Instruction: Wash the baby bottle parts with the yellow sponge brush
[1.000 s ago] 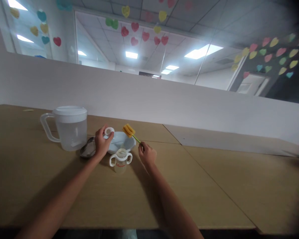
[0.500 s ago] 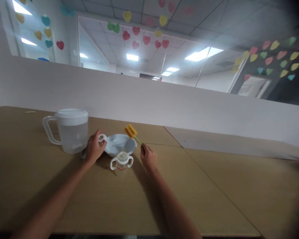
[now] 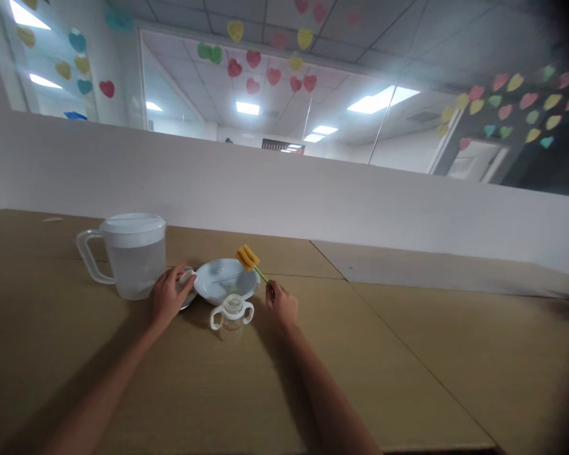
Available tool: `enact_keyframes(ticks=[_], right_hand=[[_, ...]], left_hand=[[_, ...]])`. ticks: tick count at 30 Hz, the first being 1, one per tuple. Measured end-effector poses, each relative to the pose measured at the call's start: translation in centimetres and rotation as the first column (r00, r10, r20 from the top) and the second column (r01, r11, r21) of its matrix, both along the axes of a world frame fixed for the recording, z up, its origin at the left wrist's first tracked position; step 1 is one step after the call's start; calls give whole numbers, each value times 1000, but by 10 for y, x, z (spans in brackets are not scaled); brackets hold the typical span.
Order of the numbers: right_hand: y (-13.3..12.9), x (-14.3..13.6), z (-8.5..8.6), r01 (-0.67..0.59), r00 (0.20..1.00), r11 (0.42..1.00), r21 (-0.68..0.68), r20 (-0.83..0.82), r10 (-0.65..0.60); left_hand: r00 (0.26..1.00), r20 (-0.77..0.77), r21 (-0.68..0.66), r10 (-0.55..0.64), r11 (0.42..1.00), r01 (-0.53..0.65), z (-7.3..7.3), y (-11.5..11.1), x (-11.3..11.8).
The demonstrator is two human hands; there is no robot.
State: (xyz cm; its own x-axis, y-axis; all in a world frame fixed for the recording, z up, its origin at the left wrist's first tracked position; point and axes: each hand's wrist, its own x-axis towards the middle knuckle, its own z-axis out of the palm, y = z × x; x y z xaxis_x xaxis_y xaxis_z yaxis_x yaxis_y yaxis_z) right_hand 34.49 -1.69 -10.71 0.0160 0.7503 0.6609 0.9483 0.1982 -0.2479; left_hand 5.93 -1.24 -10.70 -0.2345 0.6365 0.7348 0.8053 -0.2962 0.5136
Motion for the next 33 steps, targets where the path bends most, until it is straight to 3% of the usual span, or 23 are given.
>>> enact_keyframes(ticks=[4, 8, 11, 14, 16, 18, 20, 28, 33], right_hand=[[-1, -1, 3, 12, 1000, 995, -99, -26, -15], [2, 1, 2, 18, 1000, 995, -99, -3, -18], [5, 2, 0, 16, 1000, 997, -81, -5, -17], [7, 4, -3, 7, 1000, 999, -47, -4, -7], [9, 6, -5, 7, 1000, 1000, -20, 4, -7], [10, 9, -7, 18, 1000, 1000, 7, 12, -18], [11, 11, -7, 35, 999, 999, 26, 14, -35], [7, 11, -2, -25, 997, 1000, 1, 78, 24], [6, 9, 0, -38, 992, 999, -31, 117, 42]], left_hand=[[994, 43, 34, -96, 995, 95, 2, 3, 9], [959, -29, -124, -281, 953, 276, 12, 15, 20], [880, -134, -363, -455, 849, 383, 27, 27, 33], [771, -200, -591, -605, 702, 398, 38, 40, 50], [684, -210, -700, -699, 596, 395, 41, 47, 59], [616, -212, -745, -759, 534, 401, 41, 52, 65], [608, -223, -748, -762, 534, 394, 39, 54, 67], [723, -186, -640, -665, 641, 425, 30, 50, 48], [763, -126, -637, -634, 642, 428, 28, 51, 45]])
